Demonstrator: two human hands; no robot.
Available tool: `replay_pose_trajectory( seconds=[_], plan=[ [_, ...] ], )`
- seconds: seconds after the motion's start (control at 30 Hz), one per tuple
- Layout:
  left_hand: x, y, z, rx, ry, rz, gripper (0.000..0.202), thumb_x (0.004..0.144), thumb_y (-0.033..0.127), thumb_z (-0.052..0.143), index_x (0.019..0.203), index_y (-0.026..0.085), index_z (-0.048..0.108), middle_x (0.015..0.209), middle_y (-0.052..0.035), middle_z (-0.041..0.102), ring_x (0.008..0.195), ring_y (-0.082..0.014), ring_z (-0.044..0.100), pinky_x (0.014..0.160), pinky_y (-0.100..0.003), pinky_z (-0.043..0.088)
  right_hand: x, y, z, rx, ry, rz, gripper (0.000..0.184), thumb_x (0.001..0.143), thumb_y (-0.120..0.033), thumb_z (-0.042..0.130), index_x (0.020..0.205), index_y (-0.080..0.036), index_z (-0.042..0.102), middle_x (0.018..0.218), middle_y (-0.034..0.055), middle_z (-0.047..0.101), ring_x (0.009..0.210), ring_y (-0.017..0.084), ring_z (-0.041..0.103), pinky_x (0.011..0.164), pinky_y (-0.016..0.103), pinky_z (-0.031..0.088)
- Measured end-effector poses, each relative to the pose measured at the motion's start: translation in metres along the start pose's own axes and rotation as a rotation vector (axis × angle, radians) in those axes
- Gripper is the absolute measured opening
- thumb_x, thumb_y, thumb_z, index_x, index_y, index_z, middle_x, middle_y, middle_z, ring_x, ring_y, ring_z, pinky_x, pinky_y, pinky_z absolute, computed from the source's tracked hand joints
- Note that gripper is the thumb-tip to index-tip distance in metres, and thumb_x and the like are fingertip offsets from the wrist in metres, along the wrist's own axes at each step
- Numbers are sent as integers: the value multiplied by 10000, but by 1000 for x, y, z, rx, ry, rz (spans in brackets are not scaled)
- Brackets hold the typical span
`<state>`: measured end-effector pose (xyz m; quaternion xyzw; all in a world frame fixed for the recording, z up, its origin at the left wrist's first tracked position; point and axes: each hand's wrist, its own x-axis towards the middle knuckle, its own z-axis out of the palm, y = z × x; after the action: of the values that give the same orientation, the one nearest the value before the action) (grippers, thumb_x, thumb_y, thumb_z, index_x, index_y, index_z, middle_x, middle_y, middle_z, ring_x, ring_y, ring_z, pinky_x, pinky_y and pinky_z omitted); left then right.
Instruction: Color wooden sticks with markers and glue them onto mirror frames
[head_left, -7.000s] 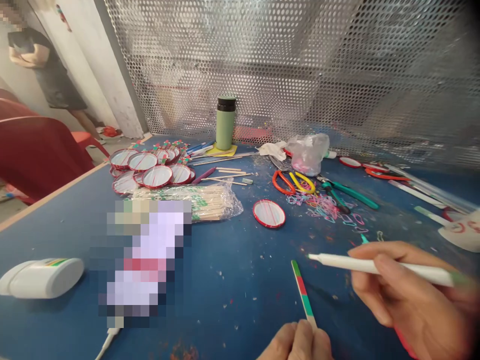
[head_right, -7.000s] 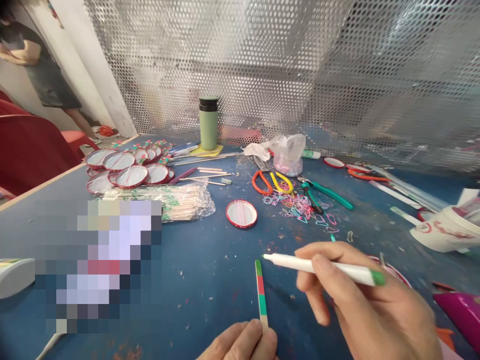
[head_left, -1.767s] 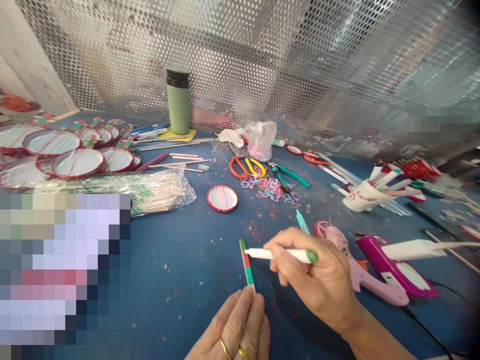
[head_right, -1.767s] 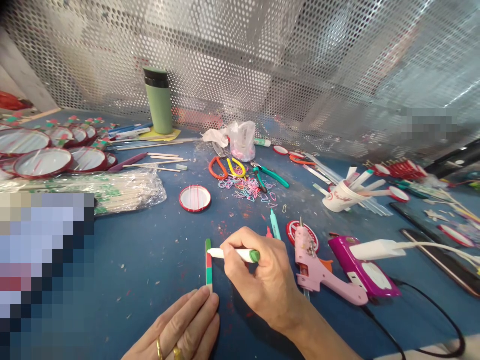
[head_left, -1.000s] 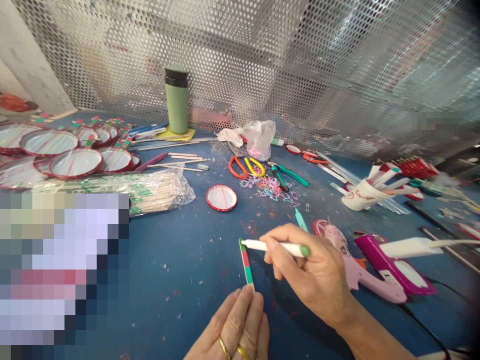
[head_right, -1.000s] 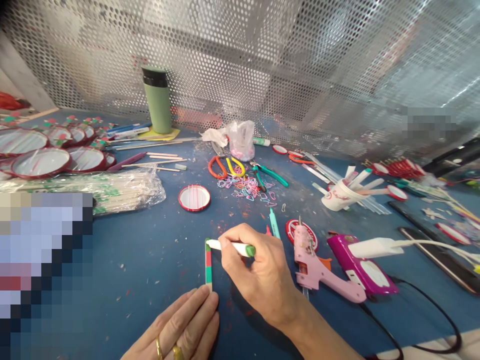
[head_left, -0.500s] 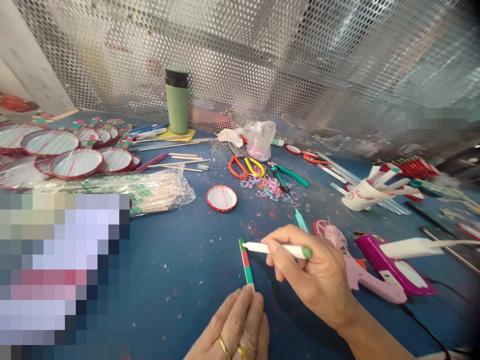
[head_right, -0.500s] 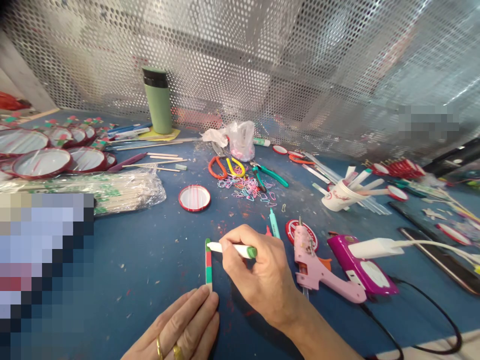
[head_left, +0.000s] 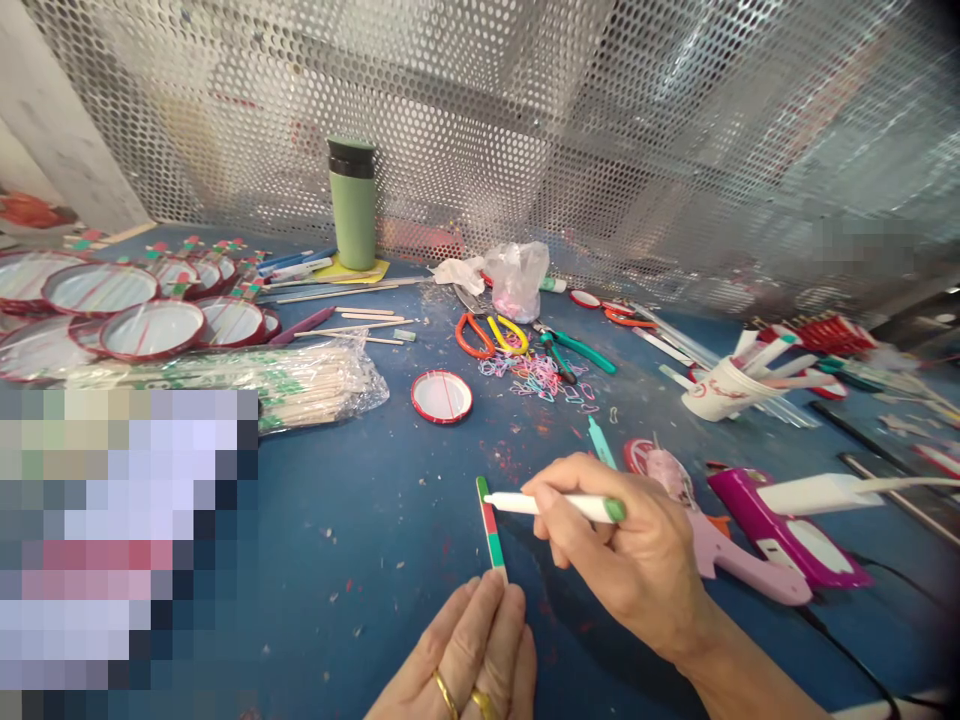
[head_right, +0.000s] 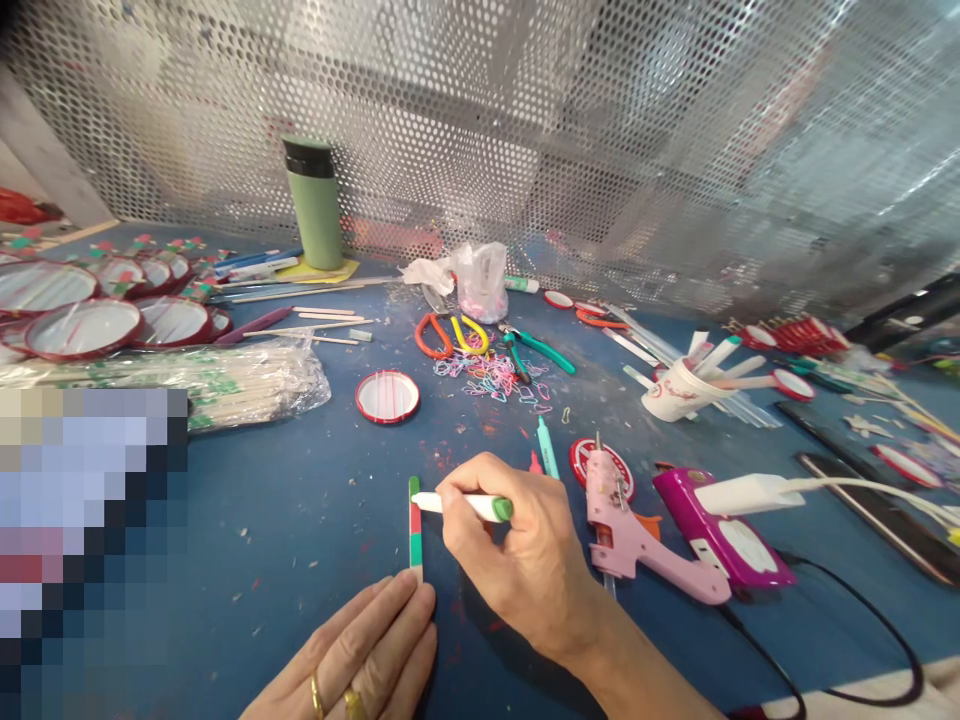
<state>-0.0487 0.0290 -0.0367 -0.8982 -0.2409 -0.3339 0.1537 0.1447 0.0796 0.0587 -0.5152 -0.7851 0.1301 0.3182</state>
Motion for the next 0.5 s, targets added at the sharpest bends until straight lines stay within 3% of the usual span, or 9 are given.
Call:
replay_pose_trajectory(
  seconds=[0.5],
  plan=[
    [0, -1, 0, 4, -6, 10, 306, 961, 117, 538, 1257, 89, 613, 1455, -104, 547, 1430, -271, 365, 1199, -357, 349, 0, -1, -1, -21, 1, 16, 278, 957, -287, 503, 711, -202, 601, 488, -60, 545, 390, 70, 476, 420, 199, 374]
  ],
)
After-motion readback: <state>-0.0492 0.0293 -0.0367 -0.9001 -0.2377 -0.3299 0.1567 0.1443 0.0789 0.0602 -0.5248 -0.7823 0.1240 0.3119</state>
